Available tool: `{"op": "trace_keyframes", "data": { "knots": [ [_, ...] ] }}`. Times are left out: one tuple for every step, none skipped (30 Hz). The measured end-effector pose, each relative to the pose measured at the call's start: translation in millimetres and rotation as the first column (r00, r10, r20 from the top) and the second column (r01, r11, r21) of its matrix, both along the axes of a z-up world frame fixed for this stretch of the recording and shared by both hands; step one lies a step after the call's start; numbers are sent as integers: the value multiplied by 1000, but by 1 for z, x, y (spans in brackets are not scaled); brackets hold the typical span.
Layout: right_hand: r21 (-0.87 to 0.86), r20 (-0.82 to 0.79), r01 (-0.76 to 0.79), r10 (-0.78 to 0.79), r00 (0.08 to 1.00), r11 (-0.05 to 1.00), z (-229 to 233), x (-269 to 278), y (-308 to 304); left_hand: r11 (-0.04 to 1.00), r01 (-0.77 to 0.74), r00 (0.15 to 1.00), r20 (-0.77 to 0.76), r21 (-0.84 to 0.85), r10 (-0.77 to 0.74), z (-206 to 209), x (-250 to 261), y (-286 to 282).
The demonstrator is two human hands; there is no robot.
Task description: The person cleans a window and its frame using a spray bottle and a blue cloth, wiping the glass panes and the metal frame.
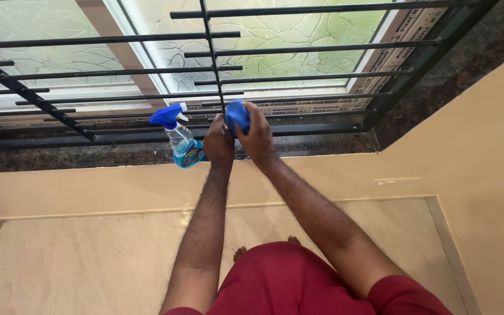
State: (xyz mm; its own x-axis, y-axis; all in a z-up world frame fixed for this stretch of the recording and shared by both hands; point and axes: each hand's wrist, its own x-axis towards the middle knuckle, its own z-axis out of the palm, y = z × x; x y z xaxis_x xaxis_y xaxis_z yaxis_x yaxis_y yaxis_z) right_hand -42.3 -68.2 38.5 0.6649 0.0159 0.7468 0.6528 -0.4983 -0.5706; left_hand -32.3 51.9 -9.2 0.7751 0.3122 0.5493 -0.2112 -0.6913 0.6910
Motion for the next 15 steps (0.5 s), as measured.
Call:
{"op": "trace_keyframes", "data": {
  "knots": [
    [-17,11,15,-15,1000,1000,5,6,5,1000,10,1000,-2,-6,-10,4,-2,0],
    [-34,23,31,-30,999,999,9,8,11,1000,19,1000,-3,-13,-20,9,-4,-1],
    [-49,24,72,-70,997,996,13,8,17,998,32,999,-20,-47,-33,13,-6,-1],
    [-64,26,112,-111,994,992,17,7,22,996,45,998,-37,-81,-48,16,-9,-1],
    [-80,29,153,-151,988,985,22,6,26,991,57,997,-53,-117,-63,19,-10,-2],
    [-117,24,187,-185,982,975,26,6,28,994,52,998,-41,-97,-57,21,-8,-2],
    [-155,14,219,-220,975,963,27,4,29,996,47,998,-36,-78,-50,20,-9,-2],
    [-194,4,250,-254,967,948,27,2,29,997,42,999,-31,-58,-44,17,-9,-1],
    [-213,5,276,-281,960,937,27,3,27,1000,23,1000,-11,-16,-23,13,-8,0],
    [-232,7,302,-308,951,925,26,4,23,1000,3,1000,9,25,-3,9,-6,2],
    [-250,11,327,-335,942,911,24,7,18,998,-19,999,34,65,16,5,-3,2],
    [-249,26,366,-372,928,897,21,10,8,997,-33,999,35,66,30,1,0,2],
    [-248,43,404,-406,913,880,19,12,-7,997,-48,998,37,66,46,-3,2,2],
    [-247,59,441,-441,896,863,17,15,-23,996,-64,997,40,65,61,-5,5,2],
    [-241,67,467,-465,883,851,15,16,-42,996,-55,998,32,63,53,-8,6,2]
  ]
}}
